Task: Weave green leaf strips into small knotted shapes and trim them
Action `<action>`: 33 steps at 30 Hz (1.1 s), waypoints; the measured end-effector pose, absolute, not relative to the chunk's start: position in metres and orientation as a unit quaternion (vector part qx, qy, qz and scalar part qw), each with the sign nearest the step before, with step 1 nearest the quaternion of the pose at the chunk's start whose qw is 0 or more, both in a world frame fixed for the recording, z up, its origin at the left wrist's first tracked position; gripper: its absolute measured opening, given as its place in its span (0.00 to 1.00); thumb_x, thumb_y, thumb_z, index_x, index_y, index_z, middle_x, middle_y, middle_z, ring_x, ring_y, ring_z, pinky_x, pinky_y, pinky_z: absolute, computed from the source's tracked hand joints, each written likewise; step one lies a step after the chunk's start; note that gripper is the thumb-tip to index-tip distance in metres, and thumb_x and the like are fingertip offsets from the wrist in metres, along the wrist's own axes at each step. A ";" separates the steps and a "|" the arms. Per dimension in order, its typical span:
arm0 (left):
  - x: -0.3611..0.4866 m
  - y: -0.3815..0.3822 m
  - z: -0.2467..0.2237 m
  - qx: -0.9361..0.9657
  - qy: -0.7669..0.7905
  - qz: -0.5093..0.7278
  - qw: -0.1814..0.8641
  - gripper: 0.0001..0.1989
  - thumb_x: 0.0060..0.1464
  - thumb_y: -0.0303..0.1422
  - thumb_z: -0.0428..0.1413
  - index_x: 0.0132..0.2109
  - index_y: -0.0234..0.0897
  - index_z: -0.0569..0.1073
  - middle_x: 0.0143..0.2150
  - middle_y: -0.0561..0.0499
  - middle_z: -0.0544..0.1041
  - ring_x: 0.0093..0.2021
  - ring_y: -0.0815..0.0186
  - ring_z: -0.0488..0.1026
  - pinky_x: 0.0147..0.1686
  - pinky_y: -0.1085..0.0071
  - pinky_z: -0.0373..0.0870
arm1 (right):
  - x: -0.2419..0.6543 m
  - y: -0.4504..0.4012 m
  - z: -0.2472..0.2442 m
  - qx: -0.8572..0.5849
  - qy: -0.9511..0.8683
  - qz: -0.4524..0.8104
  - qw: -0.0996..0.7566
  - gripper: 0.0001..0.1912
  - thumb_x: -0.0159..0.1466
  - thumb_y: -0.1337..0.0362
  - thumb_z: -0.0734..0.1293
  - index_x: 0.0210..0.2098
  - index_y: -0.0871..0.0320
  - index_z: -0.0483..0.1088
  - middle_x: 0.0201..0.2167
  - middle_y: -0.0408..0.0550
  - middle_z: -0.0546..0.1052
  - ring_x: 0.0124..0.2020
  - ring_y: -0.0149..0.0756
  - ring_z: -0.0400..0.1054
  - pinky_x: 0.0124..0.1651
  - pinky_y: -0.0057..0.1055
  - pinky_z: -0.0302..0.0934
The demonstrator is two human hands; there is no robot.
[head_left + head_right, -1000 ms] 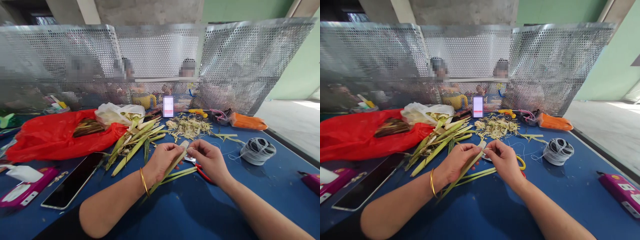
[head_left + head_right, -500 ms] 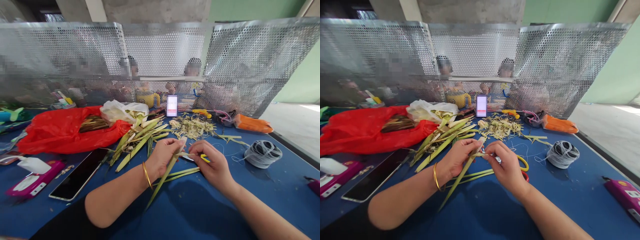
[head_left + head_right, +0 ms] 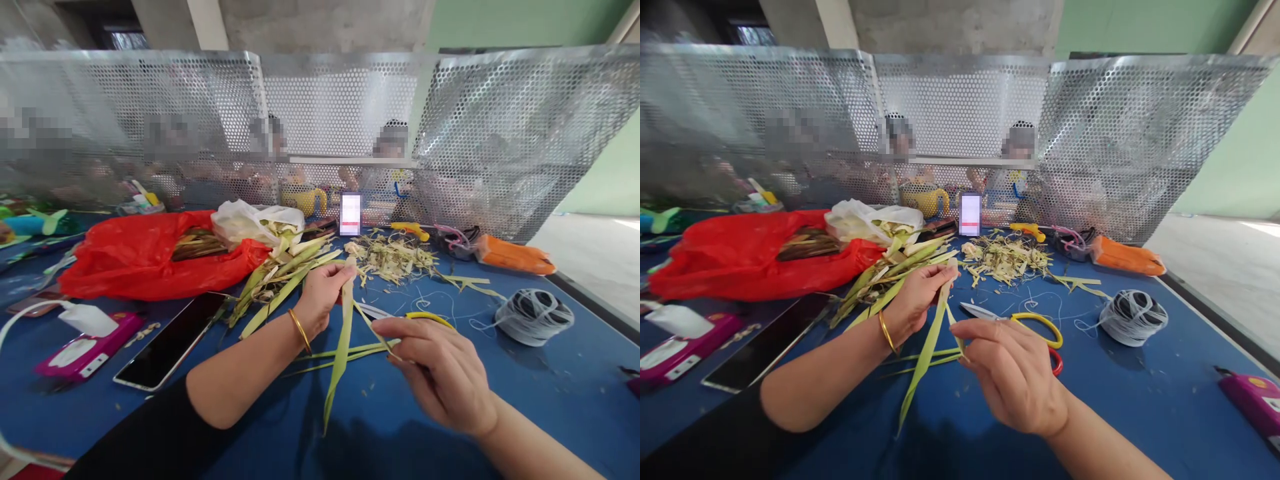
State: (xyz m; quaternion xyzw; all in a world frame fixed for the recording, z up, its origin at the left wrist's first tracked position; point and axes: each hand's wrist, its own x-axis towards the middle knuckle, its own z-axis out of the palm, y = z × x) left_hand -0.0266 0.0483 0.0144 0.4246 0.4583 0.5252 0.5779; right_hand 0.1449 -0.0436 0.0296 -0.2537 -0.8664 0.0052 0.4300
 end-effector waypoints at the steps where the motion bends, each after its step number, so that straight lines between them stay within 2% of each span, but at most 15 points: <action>1: -0.026 0.048 0.014 0.427 0.458 0.527 0.575 0.13 0.41 0.40 0.62 0.27 0.34 0.72 0.18 0.58 0.64 0.17 0.76 0.57 0.17 0.77 0.50 | 0.144 -0.045 0.029 -0.242 -0.871 0.004 0.429 0.12 0.59 0.75 0.63 0.39 0.52 0.68 0.43 0.50 0.79 0.40 0.38 0.75 0.39 0.34 0.69; 3: -0.026 0.047 0.014 0.430 0.454 0.534 0.569 0.13 0.41 0.40 0.62 0.27 0.34 0.72 0.18 0.58 0.63 0.16 0.76 0.56 0.17 0.76 0.49 | 0.143 -0.047 0.027 -0.235 -0.870 0.025 0.432 0.13 0.58 0.76 0.64 0.39 0.52 0.67 0.44 0.50 0.79 0.40 0.38 0.75 0.40 0.33 0.68; 5: -0.025 0.047 0.014 0.439 0.451 0.539 0.560 0.14 0.42 0.41 0.62 0.26 0.34 0.72 0.18 0.59 0.63 0.16 0.76 0.55 0.17 0.76 0.49 | 0.140 -0.044 0.025 -0.273 -0.833 0.090 0.472 0.10 0.60 0.74 0.64 0.36 0.52 0.67 0.42 0.49 0.79 0.41 0.37 0.74 0.41 0.33 0.67; 8: -0.025 0.047 0.012 0.474 0.463 0.550 0.509 0.14 0.43 0.43 0.60 0.27 0.34 0.73 0.20 0.57 0.67 0.19 0.74 0.59 0.21 0.76 0.55 | 0.137 -0.031 0.021 -0.396 -0.668 0.246 0.580 0.03 0.64 0.66 0.63 0.33 0.53 0.66 0.37 0.48 0.79 0.38 0.36 0.73 0.40 0.33 0.67; 10: -0.026 0.046 0.012 0.514 0.480 0.553 0.447 0.14 0.45 0.42 0.59 0.28 0.34 0.74 0.22 0.55 0.71 0.23 0.72 0.63 0.25 0.75 0.59 | 0.135 -0.021 0.019 -0.456 -0.529 0.359 0.619 0.06 0.62 0.58 0.65 0.36 0.54 0.68 0.38 0.49 0.78 0.35 0.36 0.73 0.36 0.31 0.68; 13: -0.028 0.044 0.014 0.573 0.505 0.542 0.350 0.14 0.49 0.42 0.57 0.28 0.35 0.75 0.24 0.54 0.73 0.25 0.69 0.66 0.27 0.75 0.60 | 0.130 -0.013 0.012 -0.481 -0.396 0.533 0.572 0.18 0.56 0.52 0.70 0.40 0.56 0.69 0.43 0.51 0.75 0.36 0.37 0.72 0.31 0.28 0.69; 16: -0.027 0.038 0.018 0.601 0.512 0.540 0.292 0.15 0.52 0.42 0.55 0.26 0.36 0.72 0.21 0.55 0.71 0.23 0.70 0.66 0.26 0.75 0.60 | 0.120 -0.018 0.003 -0.481 -0.336 0.645 0.490 0.21 0.55 0.50 0.71 0.41 0.59 0.69 0.41 0.52 0.74 0.35 0.37 0.73 0.28 0.27 0.69; 19: -0.025 0.035 0.023 0.598 0.502 0.567 0.261 0.14 0.53 0.41 0.55 0.25 0.36 0.71 0.19 0.56 0.69 0.21 0.71 0.65 0.25 0.76 0.61 | 0.115 -0.024 0.001 -0.495 -0.304 0.642 0.501 0.24 0.53 0.52 0.72 0.44 0.58 0.67 0.42 0.52 0.73 0.36 0.39 0.74 0.29 0.28 0.69; 22: -0.025 0.036 0.023 0.576 0.489 0.596 0.271 0.14 0.53 0.40 0.55 0.25 0.36 0.70 0.19 0.57 0.69 0.18 0.72 0.66 0.22 0.76 0.62 | 0.121 -0.020 0.007 -0.525 -0.357 0.503 0.587 0.31 0.51 0.53 0.73 0.51 0.55 0.63 0.47 0.50 0.71 0.39 0.40 0.73 0.32 0.29 0.68; 23: -0.025 0.037 0.023 0.566 0.487 0.602 0.282 0.13 0.52 0.40 0.56 0.26 0.36 0.71 0.19 0.57 0.69 0.18 0.72 0.66 0.22 0.76 0.62 | 0.125 -0.018 0.009 -0.530 -0.398 0.442 0.604 0.31 0.50 0.53 0.73 0.50 0.54 0.63 0.45 0.49 0.72 0.38 0.38 0.73 0.34 0.29 0.67; 25: -0.025 0.038 0.021 0.547 0.484 0.610 0.308 0.13 0.52 0.41 0.56 0.26 0.37 0.70 0.18 0.57 0.69 0.18 0.71 0.67 0.21 0.76 0.63 | 0.129 -0.015 0.012 -0.531 -0.501 0.365 0.577 0.22 0.52 0.52 0.72 0.42 0.56 0.69 0.34 0.45 0.74 0.33 0.35 0.70 0.33 0.28 0.64; 27: -0.023 0.037 0.018 0.535 0.477 0.608 0.341 0.13 0.52 0.41 0.56 0.26 0.37 0.70 0.18 0.58 0.68 0.17 0.71 0.68 0.20 0.76 0.64 | 0.128 -0.016 0.010 -0.515 -0.581 0.384 0.500 0.16 0.53 0.52 0.70 0.30 0.59 0.71 0.24 0.43 0.72 0.27 0.32 0.65 0.30 0.27 0.60; 29: -0.019 0.033 0.016 0.529 0.471 0.594 0.382 0.13 0.51 0.42 0.57 0.27 0.37 0.70 0.18 0.58 0.68 0.17 0.71 0.68 0.18 0.77 0.63 | 0.123 -0.018 0.006 -0.491 -0.599 0.461 0.433 0.17 0.53 0.51 0.70 0.26 0.60 0.71 0.21 0.41 0.69 0.25 0.29 0.61 0.28 0.26 0.56; 33: -0.011 0.024 0.013 0.514 0.475 0.555 0.450 0.13 0.50 0.43 0.57 0.30 0.37 0.71 0.21 0.56 0.70 0.18 0.70 0.69 0.13 0.78 0.60 | 0.114 -0.020 -0.001 -0.482 -0.511 0.554 0.446 0.19 0.49 0.50 0.72 0.23 0.61 0.70 0.20 0.39 0.66 0.23 0.26 0.58 0.26 0.24 0.56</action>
